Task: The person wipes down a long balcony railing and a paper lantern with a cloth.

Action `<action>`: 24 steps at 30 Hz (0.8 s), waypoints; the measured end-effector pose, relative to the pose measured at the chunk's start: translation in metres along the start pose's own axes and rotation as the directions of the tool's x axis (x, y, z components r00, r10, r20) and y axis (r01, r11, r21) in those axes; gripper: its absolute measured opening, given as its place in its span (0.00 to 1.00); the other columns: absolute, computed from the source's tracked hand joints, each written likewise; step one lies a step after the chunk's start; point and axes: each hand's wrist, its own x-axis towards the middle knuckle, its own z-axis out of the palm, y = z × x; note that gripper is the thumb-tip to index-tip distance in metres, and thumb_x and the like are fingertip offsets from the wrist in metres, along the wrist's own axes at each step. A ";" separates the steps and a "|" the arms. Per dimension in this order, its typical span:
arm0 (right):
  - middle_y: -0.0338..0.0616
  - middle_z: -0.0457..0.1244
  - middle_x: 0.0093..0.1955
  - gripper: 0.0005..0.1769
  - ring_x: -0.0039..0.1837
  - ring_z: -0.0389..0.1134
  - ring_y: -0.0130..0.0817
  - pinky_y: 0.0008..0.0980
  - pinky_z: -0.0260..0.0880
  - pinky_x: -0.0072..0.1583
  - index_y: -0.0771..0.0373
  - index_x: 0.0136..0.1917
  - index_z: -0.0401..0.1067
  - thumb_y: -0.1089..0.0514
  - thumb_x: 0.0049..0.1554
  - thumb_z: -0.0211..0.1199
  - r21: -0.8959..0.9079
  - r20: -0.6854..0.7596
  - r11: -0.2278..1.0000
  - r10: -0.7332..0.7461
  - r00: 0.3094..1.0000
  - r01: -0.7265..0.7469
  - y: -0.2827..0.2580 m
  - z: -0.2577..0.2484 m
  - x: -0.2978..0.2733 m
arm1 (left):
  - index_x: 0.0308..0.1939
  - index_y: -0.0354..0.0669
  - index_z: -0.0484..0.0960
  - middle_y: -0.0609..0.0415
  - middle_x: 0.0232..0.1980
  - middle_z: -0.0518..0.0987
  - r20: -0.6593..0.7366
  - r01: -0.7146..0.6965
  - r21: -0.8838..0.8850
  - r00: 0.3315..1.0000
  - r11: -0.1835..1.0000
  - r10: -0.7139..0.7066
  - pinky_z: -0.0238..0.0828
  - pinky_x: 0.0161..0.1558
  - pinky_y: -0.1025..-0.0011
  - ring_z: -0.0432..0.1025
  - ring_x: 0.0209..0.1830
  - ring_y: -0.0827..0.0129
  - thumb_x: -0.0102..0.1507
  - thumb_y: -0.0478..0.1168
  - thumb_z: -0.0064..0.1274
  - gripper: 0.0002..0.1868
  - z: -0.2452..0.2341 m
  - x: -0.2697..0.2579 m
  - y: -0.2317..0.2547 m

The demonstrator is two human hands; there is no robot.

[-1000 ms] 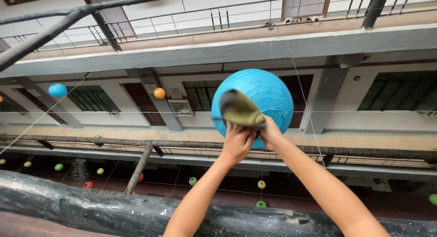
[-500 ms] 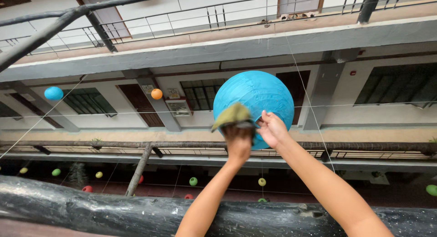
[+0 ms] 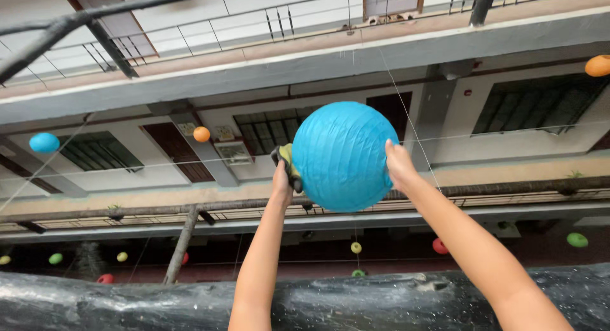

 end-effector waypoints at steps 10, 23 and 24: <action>0.82 0.51 0.47 0.43 0.53 0.52 0.79 0.63 0.57 0.51 0.82 0.44 0.56 0.33 0.73 0.41 -0.574 0.211 0.778 -0.162 0.964 0.256 -0.020 -0.020 -0.009 | 0.59 0.42 0.76 0.56 0.49 0.79 -0.232 0.105 0.119 0.970 0.987 -0.076 0.70 0.53 0.67 0.72 0.48 0.69 0.71 0.59 0.38 0.27 0.041 0.006 0.029; 0.46 0.66 0.58 0.30 0.60 0.66 0.43 0.47 0.65 0.64 0.63 0.64 0.68 0.36 0.65 0.50 0.112 0.304 0.954 0.234 0.924 -0.279 0.003 0.030 -0.035 | 0.52 0.47 0.82 0.43 0.68 0.70 0.564 -0.492 0.822 0.641 -0.286 0.520 0.30 0.68 0.18 0.49 0.77 0.33 0.66 0.47 0.45 0.16 0.137 -0.164 0.028; 0.46 0.66 0.54 0.26 0.55 0.65 0.42 0.47 0.65 0.61 0.61 0.60 0.68 0.36 0.68 0.52 0.185 0.402 0.936 0.205 0.892 -0.299 0.016 0.026 -0.026 | 0.52 0.47 0.82 0.43 0.68 0.70 0.564 -0.490 0.823 0.643 -0.288 0.518 0.30 0.68 0.18 0.49 0.77 0.33 0.66 0.47 0.45 0.16 0.144 -0.180 0.029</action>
